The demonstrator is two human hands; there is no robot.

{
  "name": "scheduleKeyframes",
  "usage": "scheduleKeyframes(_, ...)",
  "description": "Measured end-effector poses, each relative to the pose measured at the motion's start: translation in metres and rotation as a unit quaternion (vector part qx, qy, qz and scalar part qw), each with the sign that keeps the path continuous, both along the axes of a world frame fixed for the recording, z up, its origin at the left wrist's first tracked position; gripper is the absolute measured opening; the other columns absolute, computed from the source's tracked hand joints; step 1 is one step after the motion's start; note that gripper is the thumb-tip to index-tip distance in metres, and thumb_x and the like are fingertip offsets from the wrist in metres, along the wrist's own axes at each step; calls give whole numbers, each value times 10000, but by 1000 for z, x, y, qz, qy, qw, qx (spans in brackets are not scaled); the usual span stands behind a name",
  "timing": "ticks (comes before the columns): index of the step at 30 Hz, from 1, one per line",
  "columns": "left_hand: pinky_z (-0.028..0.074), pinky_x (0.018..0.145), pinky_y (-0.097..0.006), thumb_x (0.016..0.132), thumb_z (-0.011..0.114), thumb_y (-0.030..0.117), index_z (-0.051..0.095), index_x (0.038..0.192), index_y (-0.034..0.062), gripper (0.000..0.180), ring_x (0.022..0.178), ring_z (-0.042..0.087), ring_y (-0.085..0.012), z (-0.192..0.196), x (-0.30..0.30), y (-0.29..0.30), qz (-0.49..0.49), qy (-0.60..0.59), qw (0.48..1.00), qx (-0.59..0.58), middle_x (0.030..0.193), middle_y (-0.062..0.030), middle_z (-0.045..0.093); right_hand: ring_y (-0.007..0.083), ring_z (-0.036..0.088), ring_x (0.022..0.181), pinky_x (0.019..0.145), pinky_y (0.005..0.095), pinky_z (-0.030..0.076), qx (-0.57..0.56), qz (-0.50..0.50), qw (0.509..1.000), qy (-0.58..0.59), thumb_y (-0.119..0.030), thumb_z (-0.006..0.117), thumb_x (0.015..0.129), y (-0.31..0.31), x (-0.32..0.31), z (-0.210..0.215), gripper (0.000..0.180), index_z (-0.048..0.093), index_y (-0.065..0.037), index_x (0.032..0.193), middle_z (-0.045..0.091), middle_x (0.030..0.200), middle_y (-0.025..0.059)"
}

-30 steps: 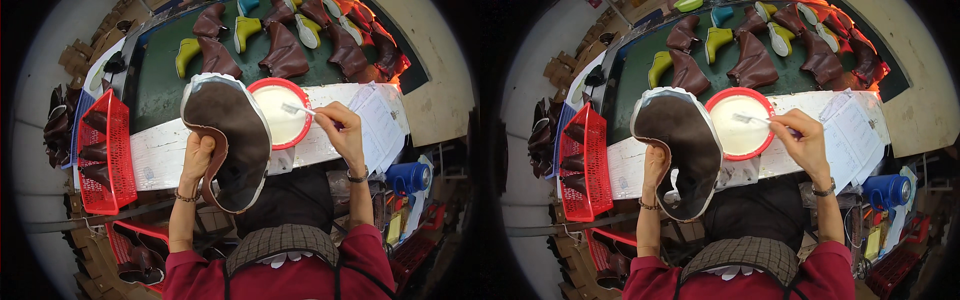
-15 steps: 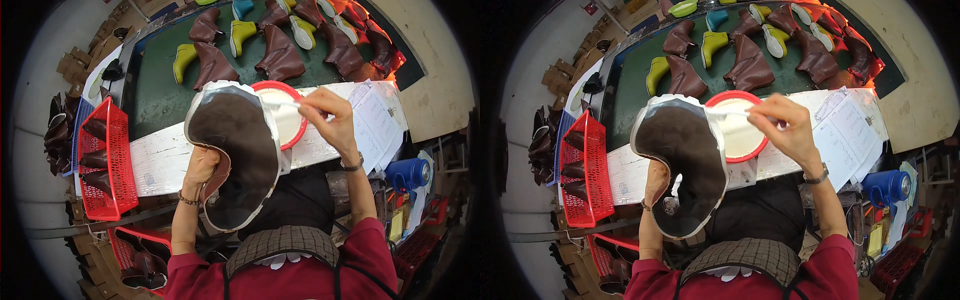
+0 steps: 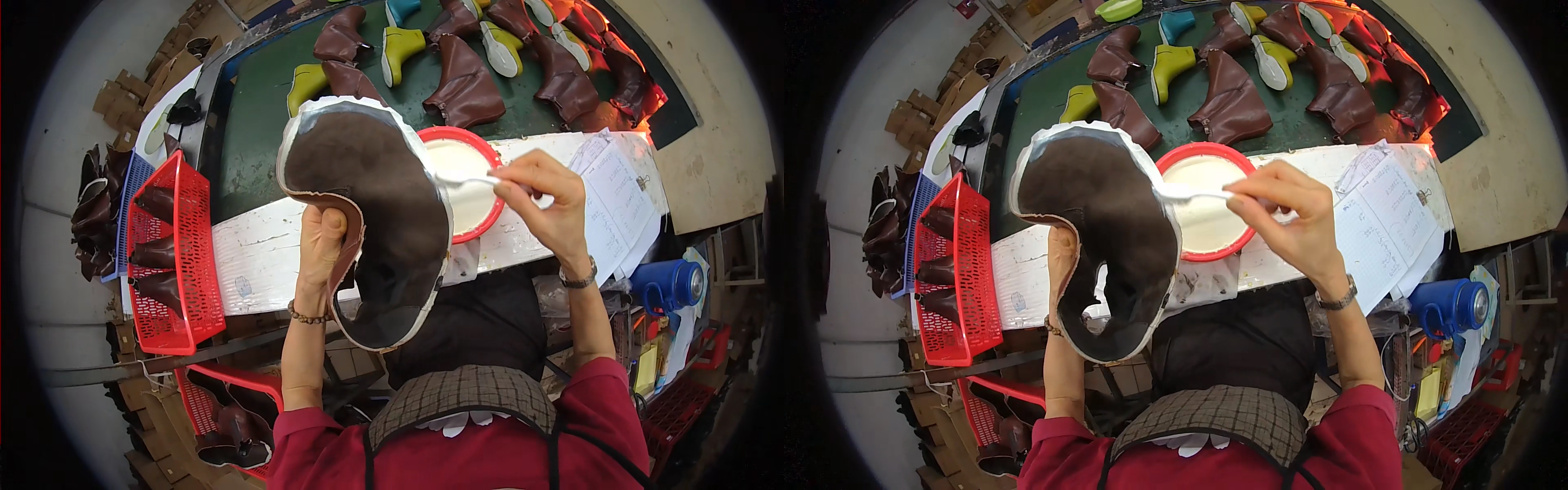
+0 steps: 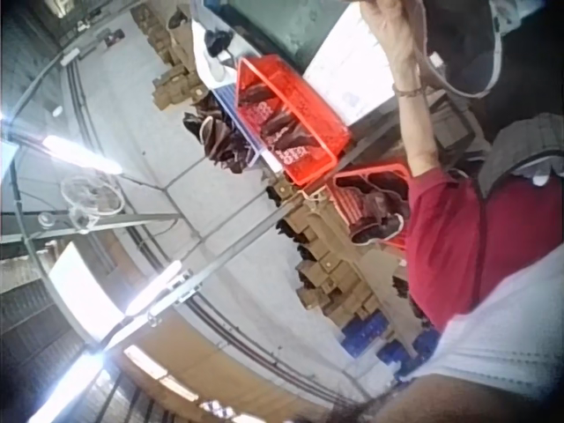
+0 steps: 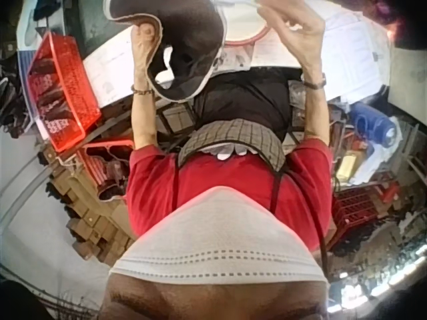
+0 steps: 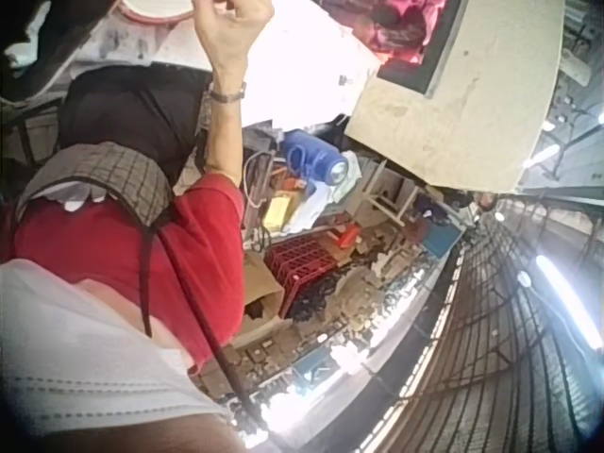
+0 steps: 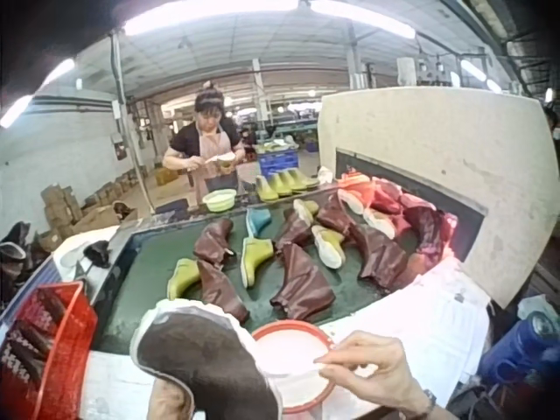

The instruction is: The person applies a white adhesive to the inner rim of brown boot uppers using a small white plastic spoon. They repeatedly dip the spoon into a red container of glue and spread the substance along the edges of the boot, then place the treated boot into a red basket. The process is repeated for multiple boots in a factory setting.

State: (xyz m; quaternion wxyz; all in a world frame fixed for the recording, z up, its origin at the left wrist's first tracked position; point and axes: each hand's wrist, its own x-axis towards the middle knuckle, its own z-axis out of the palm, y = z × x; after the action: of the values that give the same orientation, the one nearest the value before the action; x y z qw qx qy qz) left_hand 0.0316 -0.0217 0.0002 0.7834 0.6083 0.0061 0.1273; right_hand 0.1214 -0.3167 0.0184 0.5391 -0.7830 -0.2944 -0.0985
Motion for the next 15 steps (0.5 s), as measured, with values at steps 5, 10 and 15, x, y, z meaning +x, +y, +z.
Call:
scheduleKeyframes(5,447,661,-196,971,695,532,609,1094,59,496,751,569,-46,-27,16,15,42,-44,996,-62,912,22,646,113,636,792,642,228,453,63,30,993,-92,-6,817,827,14,9,-10,198,810,-33,1023,711,930,53)
scheduleKeyframes(10,462,669,-200,974,683,546,607,1109,54,516,755,579,-49,-14,20,11,77,-57,994,-46,914,14,653,120,638,794,644,245,462,48,81,996,-5,-2,817,827,5,-6,-8,187,809,-22,1013,713,931,59)
scheduleKeyframes(15,503,722,-224,947,692,586,628,1122,24,592,808,625,-73,7,24,11,73,-107,989,65,933,-4,679,112,637,752,645,243,497,59,7,994,-91,9,828,825,21,14,-4,231,808,-42,1050,700,932,62)
